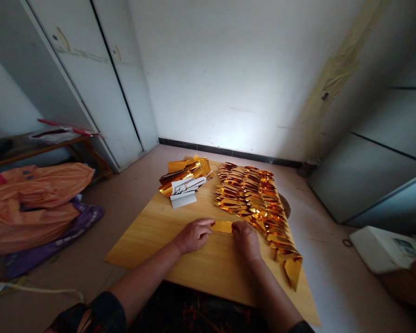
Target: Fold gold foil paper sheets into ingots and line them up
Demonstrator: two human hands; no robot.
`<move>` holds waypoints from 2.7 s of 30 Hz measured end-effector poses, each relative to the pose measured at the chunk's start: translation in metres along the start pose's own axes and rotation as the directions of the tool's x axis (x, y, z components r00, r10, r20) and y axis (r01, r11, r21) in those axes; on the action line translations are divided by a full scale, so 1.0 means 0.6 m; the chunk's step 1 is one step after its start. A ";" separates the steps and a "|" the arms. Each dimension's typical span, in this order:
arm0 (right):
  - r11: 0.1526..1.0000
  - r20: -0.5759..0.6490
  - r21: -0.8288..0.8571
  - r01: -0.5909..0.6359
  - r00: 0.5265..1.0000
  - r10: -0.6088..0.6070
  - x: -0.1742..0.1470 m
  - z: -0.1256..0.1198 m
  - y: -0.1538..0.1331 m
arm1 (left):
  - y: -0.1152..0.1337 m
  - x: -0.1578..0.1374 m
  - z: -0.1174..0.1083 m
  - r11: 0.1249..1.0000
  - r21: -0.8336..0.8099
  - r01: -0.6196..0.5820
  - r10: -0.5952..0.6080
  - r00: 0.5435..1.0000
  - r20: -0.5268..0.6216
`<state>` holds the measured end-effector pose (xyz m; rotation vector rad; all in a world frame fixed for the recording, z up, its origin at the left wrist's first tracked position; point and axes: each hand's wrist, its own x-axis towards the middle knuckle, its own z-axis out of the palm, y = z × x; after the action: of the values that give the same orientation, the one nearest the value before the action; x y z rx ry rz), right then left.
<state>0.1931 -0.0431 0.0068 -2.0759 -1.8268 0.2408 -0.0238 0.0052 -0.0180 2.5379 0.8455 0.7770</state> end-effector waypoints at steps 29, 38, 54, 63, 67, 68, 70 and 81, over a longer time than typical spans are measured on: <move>0.997 -0.047 0.015 0.073 0.996 -0.073 -0.015 -0.001 -0.001 | 0.015 0.049 0.032 0.955 0.110 0.275 -0.247 0.945 -0.214; 0.996 -0.043 -0.010 0.093 0.995 -0.093 -0.014 0.005 0.003 | 0.013 0.048 0.034 0.960 0.103 0.259 -0.232 0.947 -0.223; 0.990 -0.091 0.051 0.134 0.987 -0.129 -0.018 0.011 0.010 | 0.011 0.048 0.037 0.959 0.101 0.266 -0.239 0.945 -0.222; 0.967 -0.177 0.176 0.185 0.972 -0.154 -0.015 0.011 0.004 | 0.024 0.048 0.030 0.975 0.075 0.209 -0.188 0.956 -0.227; 0.955 -0.189 0.198 0.220 0.965 -0.183 -0.014 0.010 0.002 | 0.028 0.048 0.027 0.980 0.039 0.197 -0.183 0.957 -0.225; 0.953 -0.187 0.206 0.225 0.964 -0.187 -0.014 0.009 0.002 | 0.029 0.048 0.027 0.981 0.029 0.189 -0.178 0.958 -0.223; 0.947 -0.184 0.227 0.228 0.965 -0.188 -0.014 0.007 0.001 | 0.029 0.047 0.026 0.985 0.012 0.172 -0.165 0.962 -0.219; 0.926 -0.197 0.274 0.260 0.957 -0.211 -0.012 0.013 0.005 | 0.028 0.042 0.029 0.993 -0.024 0.119 -0.121 0.981 -0.154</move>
<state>0.1920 -0.0495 -0.0022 -1.6066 -1.7954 0.2547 0.0109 0.0056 -0.0141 2.4117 1.0280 0.9472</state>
